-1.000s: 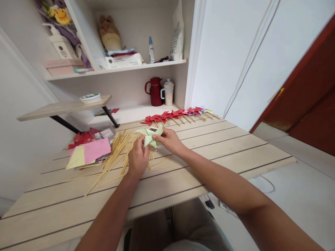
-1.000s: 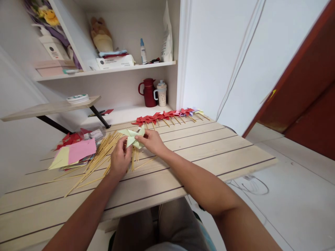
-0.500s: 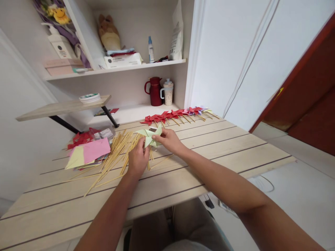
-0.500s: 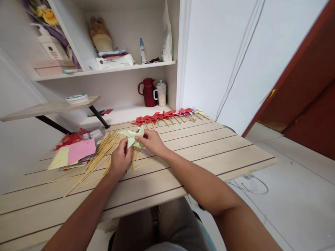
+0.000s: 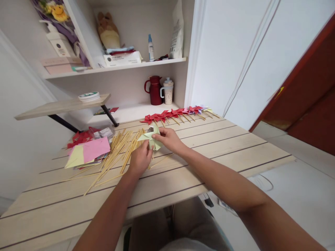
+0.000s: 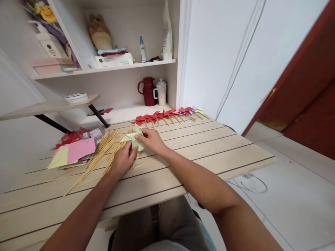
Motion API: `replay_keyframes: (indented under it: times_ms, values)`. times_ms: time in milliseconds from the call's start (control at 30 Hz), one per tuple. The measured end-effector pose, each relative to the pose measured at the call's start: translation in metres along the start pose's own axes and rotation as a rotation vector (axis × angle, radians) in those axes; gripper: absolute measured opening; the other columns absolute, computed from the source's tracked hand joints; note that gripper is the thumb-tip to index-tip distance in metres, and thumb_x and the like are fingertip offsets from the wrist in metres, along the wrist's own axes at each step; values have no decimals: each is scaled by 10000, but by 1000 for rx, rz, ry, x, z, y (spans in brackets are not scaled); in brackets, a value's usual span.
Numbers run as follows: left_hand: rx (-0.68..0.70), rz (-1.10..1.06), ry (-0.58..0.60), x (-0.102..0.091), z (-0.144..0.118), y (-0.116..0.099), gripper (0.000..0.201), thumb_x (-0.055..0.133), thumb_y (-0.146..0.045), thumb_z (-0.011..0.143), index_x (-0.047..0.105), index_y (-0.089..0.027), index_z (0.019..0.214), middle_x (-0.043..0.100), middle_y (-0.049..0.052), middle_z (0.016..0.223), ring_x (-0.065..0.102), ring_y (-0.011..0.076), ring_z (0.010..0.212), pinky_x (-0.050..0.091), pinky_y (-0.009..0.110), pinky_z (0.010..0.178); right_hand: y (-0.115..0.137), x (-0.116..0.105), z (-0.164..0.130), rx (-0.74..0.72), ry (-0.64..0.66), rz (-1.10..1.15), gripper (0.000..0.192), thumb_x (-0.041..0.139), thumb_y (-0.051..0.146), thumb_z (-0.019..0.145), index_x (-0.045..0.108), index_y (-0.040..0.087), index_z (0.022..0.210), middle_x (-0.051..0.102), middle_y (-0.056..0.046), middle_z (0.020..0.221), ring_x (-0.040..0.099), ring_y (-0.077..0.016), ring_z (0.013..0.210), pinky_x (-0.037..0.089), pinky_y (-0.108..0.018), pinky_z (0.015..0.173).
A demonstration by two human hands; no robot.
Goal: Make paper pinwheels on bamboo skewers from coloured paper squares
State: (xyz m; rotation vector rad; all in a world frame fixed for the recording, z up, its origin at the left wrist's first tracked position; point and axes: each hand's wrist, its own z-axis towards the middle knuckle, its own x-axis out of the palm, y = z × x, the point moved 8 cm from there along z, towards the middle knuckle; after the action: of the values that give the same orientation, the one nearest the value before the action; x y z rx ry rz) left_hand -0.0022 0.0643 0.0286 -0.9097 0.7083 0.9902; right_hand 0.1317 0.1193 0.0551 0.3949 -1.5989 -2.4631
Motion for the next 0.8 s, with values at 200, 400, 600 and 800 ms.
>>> replay_keyframes:
  times_ms: [200,400,600,800]
  values:
    - [-4,-22,-11,-1,-1,0,125,503,-326,990,593,-241,1003,634,-3,731,594,188,645,333,285,610,4,0,-1,-7,-2,15,200,712,391,758,702,191,748,638,5,705,527,-159,680,385,-280,648]
    - [3,-25,-19,-2,-1,0,147,496,-331,990,606,-235,1000,642,0,740,587,186,645,353,286,625,2,1,-1,3,10,23,211,711,398,766,702,187,761,628,1,711,515,-153,667,385,-279,633]
    - [33,-89,-168,-13,-2,-2,201,511,-355,989,612,-213,1088,651,15,792,591,180,661,408,289,639,-1,0,-1,17,18,42,296,689,471,797,666,178,759,597,2,703,495,-144,650,390,-284,632]
    - [132,-153,-398,-31,-5,-6,229,575,-372,976,579,-194,1120,634,54,982,599,158,728,482,289,673,-5,-2,0,34,-14,-24,384,672,547,800,603,183,700,519,25,625,459,-135,617,342,-270,587]
